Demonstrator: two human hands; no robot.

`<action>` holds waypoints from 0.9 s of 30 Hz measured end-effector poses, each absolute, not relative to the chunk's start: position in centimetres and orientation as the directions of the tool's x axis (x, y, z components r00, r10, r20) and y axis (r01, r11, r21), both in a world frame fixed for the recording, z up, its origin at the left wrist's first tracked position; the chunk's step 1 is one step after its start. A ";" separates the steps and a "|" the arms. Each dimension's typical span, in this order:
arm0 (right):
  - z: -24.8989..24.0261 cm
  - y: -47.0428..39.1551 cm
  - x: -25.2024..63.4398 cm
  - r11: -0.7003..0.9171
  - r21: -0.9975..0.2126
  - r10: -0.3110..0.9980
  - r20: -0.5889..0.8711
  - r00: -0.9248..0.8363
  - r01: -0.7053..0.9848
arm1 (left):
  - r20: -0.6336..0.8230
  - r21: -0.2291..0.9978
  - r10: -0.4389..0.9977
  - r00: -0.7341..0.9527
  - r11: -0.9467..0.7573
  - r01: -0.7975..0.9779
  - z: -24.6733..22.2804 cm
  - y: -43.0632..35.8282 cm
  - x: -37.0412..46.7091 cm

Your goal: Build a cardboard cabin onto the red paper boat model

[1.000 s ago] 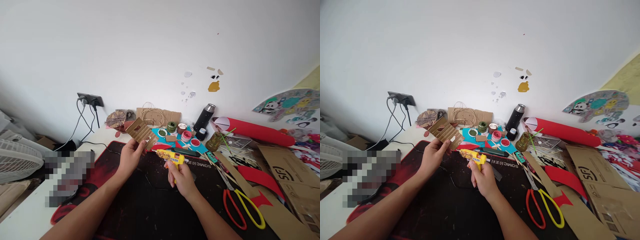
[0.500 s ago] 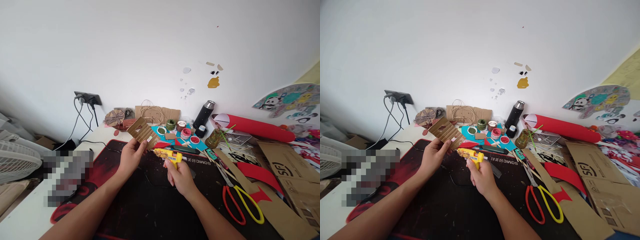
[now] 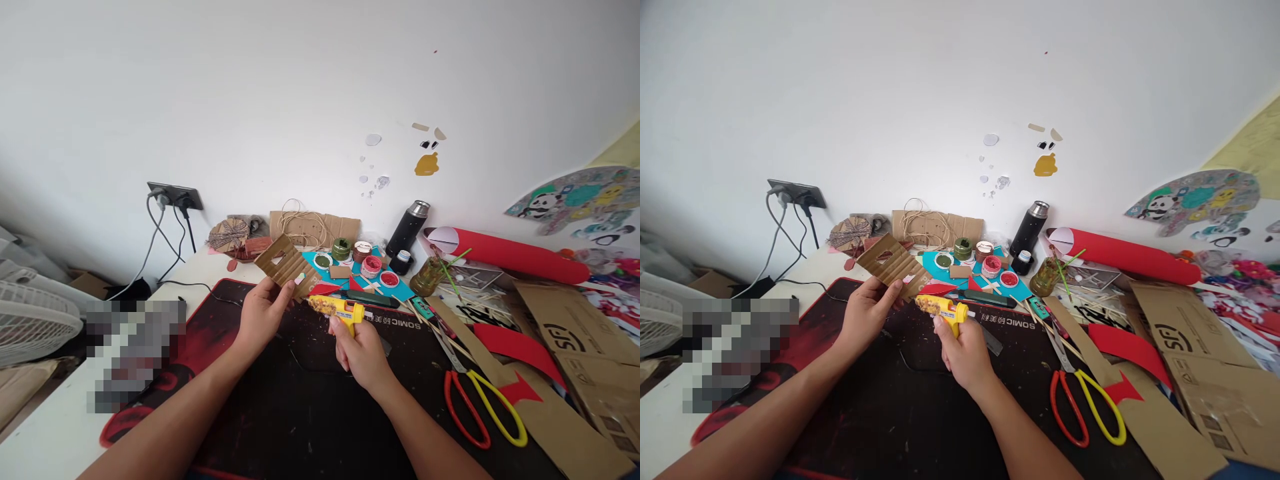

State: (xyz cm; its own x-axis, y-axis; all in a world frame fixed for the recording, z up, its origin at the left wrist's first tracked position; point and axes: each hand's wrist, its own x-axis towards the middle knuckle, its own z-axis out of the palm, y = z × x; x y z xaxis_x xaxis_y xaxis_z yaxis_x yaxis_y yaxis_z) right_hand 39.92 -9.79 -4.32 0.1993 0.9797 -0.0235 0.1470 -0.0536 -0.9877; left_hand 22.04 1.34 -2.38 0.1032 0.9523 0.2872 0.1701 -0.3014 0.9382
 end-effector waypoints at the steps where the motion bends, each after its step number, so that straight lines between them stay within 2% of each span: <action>1: -4.3 -9.8 39.9 -0.059 -0.988 0.979 -0.028 0.203 0.146 | 0.287 0.938 0.952 0.102 -0.301 0.170 -2.4 1.4 22.0; 27: -4.3 -10.0 40.0 -0.026 -0.964 0.980 0.028 0.199 0.264 | 0.292 0.935 0.947 0.135 -0.312 0.166 -2.8 1.7 22.0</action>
State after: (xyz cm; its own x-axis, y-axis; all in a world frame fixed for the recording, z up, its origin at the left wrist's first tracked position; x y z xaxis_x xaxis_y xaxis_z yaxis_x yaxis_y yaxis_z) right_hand 40.02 -9.96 -4.26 0.1990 0.9796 0.0280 0.2640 -0.0261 -0.9642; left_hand 21.97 1.71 -2.75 0.1349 0.9468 0.2922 0.1661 -0.3123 0.9353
